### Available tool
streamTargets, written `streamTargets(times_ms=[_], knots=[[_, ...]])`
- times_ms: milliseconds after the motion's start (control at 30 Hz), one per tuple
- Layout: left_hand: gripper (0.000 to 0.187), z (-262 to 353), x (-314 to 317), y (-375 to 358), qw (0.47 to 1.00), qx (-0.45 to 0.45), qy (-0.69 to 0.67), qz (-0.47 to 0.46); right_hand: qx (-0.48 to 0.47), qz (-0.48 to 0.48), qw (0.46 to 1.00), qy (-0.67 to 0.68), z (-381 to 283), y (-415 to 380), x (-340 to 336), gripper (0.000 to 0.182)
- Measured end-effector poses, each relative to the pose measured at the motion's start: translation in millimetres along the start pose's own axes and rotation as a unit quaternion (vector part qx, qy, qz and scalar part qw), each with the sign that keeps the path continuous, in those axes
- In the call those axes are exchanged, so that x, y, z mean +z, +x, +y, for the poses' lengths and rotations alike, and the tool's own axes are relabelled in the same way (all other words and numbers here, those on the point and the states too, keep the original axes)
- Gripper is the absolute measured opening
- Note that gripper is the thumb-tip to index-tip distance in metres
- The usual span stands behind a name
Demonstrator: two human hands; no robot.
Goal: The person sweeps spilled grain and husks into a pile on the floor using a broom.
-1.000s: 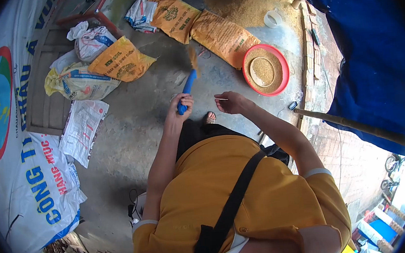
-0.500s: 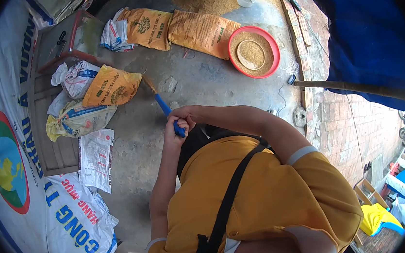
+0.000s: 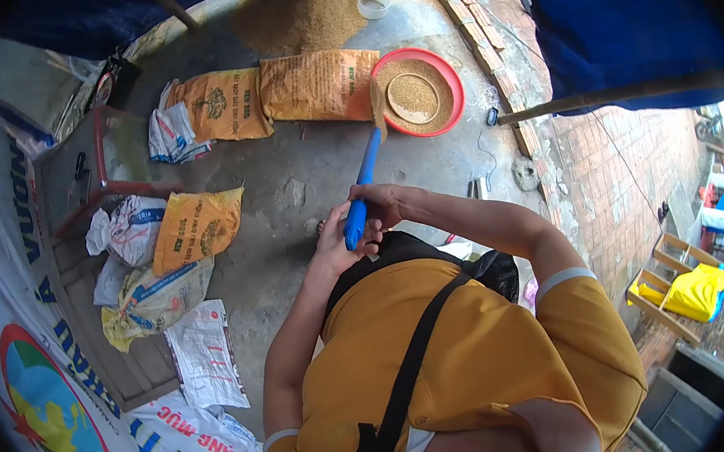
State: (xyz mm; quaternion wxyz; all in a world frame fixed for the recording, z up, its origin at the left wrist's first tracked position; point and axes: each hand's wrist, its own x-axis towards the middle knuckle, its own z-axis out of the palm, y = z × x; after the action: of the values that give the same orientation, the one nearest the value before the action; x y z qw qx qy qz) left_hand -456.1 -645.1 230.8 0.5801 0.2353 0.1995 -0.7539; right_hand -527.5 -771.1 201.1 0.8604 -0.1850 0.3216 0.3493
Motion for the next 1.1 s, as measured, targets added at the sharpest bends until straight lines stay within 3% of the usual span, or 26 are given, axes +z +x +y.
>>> streamTargets(times_ms=[33,67,133,200,300,400,433,500,567,633,667,700,767,800,867,900,933,1000,1100], knots=[[0.036,8.5,5.3,-9.0,0.996,-0.029,0.075,-0.031,-0.019,0.083,0.994,0.070,-3.7,-21.9,27.8,0.026],[0.038,18.0,6.3,-15.1,0.985,-0.060,0.148,-0.063,-0.036,0.087,0.992,0.086,-2.3,-26.4,27.3,0.026],[0.033,38.2,-20.0,-10.1,0.968,-0.079,0.228,-0.070,-0.095,0.246,0.923,0.280,3.7,-37.8,21.0,0.016],[0.026,52.4,-35.3,-5.4,0.914,0.046,0.395,0.076,-0.127,0.222,0.916,0.308,26.6,-47.0,-15.8,0.010],[0.018,66.7,-48.6,2.3,0.893,0.055,0.433,0.113,-0.126,0.183,0.931,0.291,79.3,-83.7,-41.2,0.010],[0.017,69.1,-62.6,9.4,0.879,0.038,0.461,0.117,-0.114,0.098,0.863,0.482,114.5,-110.3,-42.5,0.013],[0.016,70.4,-64.4,10.8,0.873,0.032,0.473,0.116,-0.121,0.096,0.858,0.490,118.2,-106.0,-43.7,0.013],[0.016,70.2,-64.3,14.1,0.864,0.029,0.491,0.108,-0.146,0.050,0.746,0.648,126.1,-89.0,-56.7,0.012],[0.016,71.1,-62.1,15.4,0.856,0.030,0.506,0.102,-0.219,0.066,0.722,0.653,118.8,-45.1,-88.8,0.017],[0.016,72.2,-60.1,17.2,0.850,0.051,0.514,0.107,-0.238,0.103,0.714,0.651,106.9,28.9,-167.1,0.011],[0.016,73.1,-60.4,17.3,0.848,0.050,0.517,0.107,-0.272,0.264,0.696,0.609,67.9,21.0,-105.2,0.011],[0.017,74.8,-61.0,16.3,0.843,0.056,0.523,0.111,-0.221,0.266,0.637,0.689,43.7,36.9,-97.3,0.012],[0.017,79.0,-61.6,13.8,0.835,0.058,0.535,0.116,-0.254,0.265,0.697,0.616,14.5,56.1,-70.3,0.012],[0.017,79.9,-61.7,13.0,0.837,0.064,0.530,0.119,-0.255,0.261,0.694,0.621,14.6,59.8,-69.8,0.012],[0.018,82.1,-60.3,14.6,0.838,0.067,0.529,0.115,-0.204,0.095,0.808,0.544,14.2,61.0,-72.0,0.010],[0.018,83.1,-62.2,15.6,0.841,0.063,0.524,0.122,-0.213,0.073,0.839,0.495,19.4,55.7,-70.1,0.008],[0.018,83.9,-62.5,17.6,0.844,0.059,0.517,0.129,-0.217,0.073,0.837,0.497,23.5,42.2,-63.0,0.008],[0.018,84.8,-61.9,24.1,0.838,0.054,0.530,0.124,-0.164,-0.025,0.863,0.477,35.1,8.1,-48.9,0.012],[0.018,81.5,-56.8,37.7,0.833,0.043,0.540,0.112,-0.177,-0.075,0.850,0.491,56.2,-35.7,-31.3,0.016]])
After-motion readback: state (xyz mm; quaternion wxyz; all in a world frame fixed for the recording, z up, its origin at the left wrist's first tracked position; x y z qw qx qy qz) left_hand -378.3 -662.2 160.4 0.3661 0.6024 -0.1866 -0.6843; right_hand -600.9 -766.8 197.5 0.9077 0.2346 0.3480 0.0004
